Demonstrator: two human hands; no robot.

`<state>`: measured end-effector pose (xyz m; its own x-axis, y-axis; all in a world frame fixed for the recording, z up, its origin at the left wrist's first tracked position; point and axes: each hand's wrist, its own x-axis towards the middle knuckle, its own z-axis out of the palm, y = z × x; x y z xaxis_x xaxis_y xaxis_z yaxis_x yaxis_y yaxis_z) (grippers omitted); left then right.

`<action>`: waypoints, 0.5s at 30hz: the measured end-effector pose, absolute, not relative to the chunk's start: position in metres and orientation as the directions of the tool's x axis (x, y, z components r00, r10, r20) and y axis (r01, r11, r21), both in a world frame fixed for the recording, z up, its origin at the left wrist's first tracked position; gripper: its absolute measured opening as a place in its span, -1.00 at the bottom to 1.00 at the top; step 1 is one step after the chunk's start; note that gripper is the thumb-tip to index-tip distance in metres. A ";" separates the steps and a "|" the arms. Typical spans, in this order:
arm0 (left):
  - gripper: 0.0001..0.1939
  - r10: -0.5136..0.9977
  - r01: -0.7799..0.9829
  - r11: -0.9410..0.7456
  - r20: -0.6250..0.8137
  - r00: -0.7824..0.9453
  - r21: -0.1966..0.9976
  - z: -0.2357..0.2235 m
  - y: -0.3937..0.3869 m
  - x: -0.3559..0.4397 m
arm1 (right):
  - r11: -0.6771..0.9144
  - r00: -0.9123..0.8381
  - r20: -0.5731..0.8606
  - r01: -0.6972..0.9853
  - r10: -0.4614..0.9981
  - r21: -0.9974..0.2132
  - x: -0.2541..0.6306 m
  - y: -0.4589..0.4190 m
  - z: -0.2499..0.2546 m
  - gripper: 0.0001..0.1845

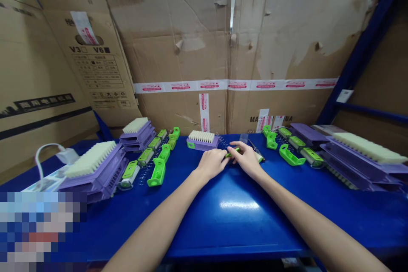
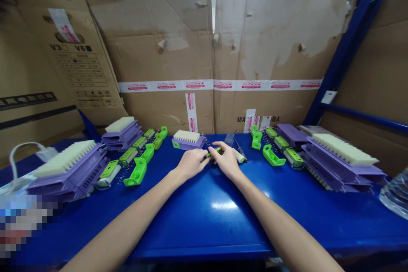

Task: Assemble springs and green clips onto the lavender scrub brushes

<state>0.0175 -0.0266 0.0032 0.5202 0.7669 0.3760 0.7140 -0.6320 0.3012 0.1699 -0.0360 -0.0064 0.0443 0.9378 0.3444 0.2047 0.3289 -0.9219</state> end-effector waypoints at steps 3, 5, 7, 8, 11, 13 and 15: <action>-0.75 0.735 0.729 -0.658 0.372 0.567 0.188 0.004 -0.026 0.017 | 0.326 0.032 0.340 0.219 0.940 -0.920 0.170 -0.037 -0.006 -0.54; -0.74 0.732 0.742 -0.654 0.373 0.570 0.149 0.004 -0.025 0.016 | 0.310 0.007 0.319 0.216 0.948 -0.926 0.171 -0.037 -0.006 -0.52; -0.74 0.725 0.752 -0.650 0.386 0.570 0.112 0.005 -0.024 0.014 | 0.301 -0.013 0.305 0.214 0.952 -0.929 0.171 -0.036 -0.006 -0.50; -0.74 0.720 0.755 -0.649 0.398 0.568 0.095 0.006 -0.023 0.013 | 0.306 -0.010 0.311 0.215 0.950 -0.927 0.172 -0.035 -0.007 -0.51; -0.76 0.693 0.765 -0.643 0.444 0.568 0.026 0.008 -0.021 0.009 | 0.350 0.066 0.378 0.258 0.923 -0.900 0.175 -0.032 -0.008 -0.51; -0.70 0.677 0.789 -0.613 0.490 0.549 -0.037 0.009 -0.018 0.004 | 0.374 0.127 0.427 0.309 0.895 -0.874 0.179 -0.030 -0.007 -0.49; -0.57 0.672 0.832 -0.549 0.548 0.499 -0.084 0.008 -0.012 -0.003 | 0.390 0.164 0.460 0.334 0.873 -0.858 0.183 -0.028 -0.006 -0.45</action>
<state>-0.0029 -0.0123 0.0076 0.4988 0.6716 0.5478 0.8316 -0.5490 -0.0840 0.1830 -0.0282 -0.0064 0.1639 0.8727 0.4599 0.3337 0.3897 -0.8584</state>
